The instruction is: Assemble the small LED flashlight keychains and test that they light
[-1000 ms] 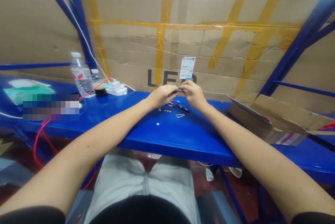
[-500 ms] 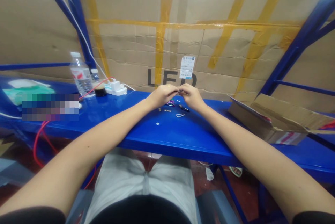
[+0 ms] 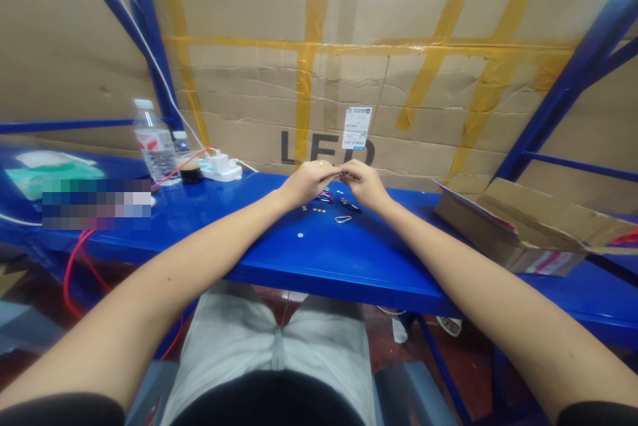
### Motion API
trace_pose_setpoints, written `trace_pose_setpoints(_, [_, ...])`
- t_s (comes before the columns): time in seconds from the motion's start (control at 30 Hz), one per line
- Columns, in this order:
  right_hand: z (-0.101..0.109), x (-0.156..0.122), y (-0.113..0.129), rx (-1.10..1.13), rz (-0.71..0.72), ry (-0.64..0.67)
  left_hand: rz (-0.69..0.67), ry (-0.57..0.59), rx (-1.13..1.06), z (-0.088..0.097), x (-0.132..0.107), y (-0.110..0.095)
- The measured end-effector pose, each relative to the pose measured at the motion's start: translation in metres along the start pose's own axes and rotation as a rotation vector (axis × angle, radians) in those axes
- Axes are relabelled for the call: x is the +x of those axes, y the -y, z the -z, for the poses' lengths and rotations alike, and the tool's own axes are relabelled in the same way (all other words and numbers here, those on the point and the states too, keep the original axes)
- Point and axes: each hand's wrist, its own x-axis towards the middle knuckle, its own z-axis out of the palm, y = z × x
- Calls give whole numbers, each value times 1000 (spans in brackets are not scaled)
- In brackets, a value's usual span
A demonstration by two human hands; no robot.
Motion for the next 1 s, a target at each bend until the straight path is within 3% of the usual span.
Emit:
trace_pose_setpoints(0.47, [1, 0, -3, -18, 32, -6, 66, 2, -79, 5, 3, -10])
trace_pose_setpoints(0.77, [9, 5, 2, -146, 189, -20, 82, 21, -70, 6, 3, -12])
trace_pose_setpoints(1.0, [8, 3, 2, -135, 156, 5, 63, 21, -70, 5, 2, -11])
